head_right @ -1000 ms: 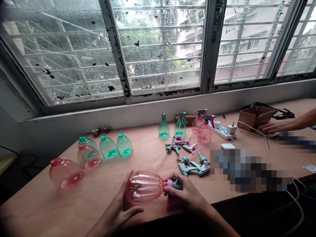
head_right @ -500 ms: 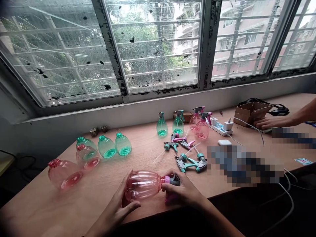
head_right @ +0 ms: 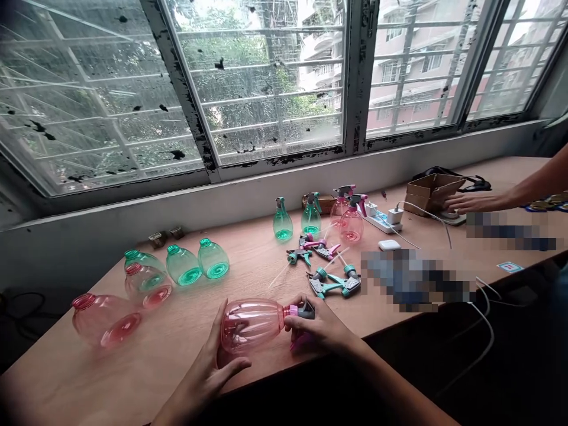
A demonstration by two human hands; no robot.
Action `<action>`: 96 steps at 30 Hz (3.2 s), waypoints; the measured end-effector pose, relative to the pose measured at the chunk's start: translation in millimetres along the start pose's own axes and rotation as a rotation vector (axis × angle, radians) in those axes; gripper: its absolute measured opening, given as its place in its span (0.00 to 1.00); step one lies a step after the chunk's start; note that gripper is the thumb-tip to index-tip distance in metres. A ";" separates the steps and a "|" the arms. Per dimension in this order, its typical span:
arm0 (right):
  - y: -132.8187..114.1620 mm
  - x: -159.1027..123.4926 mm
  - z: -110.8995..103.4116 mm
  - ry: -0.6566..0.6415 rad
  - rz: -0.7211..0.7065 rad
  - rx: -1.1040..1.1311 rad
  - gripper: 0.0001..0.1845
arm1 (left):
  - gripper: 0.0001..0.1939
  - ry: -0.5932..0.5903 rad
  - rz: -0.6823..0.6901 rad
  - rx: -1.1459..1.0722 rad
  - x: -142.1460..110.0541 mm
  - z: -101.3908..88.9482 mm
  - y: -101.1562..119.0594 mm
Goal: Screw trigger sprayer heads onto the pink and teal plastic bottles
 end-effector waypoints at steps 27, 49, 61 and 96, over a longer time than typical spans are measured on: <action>4.7 -10.1 -2.6 0.000 0.032 -0.127 0.19 | 0.54 -0.003 0.027 -0.061 -8.3 0.6 13.3; 7.2 -12.4 -1.5 0.002 0.071 -0.109 0.21 | 0.49 -0.010 0.006 -0.041 -7.6 -2.4 19.1; 9.3 -11.2 -8.5 -0.028 0.030 -0.159 0.18 | 0.50 -0.021 -0.019 -0.014 -7.0 -1.9 19.6; 3.9 -9.6 -6.2 -0.014 0.029 -0.133 0.18 | 0.49 -0.013 -0.008 -0.022 -7.9 -5.6 26.4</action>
Point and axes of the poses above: each hand's wrist, its own x-axis towards the middle knuckle, its own z-axis out of the palm, y = z × x, the point moved 2 cm from there along x, towards the middle knuckle, and after that the axes turned 14 degrees about x, right-handed, at the moved point
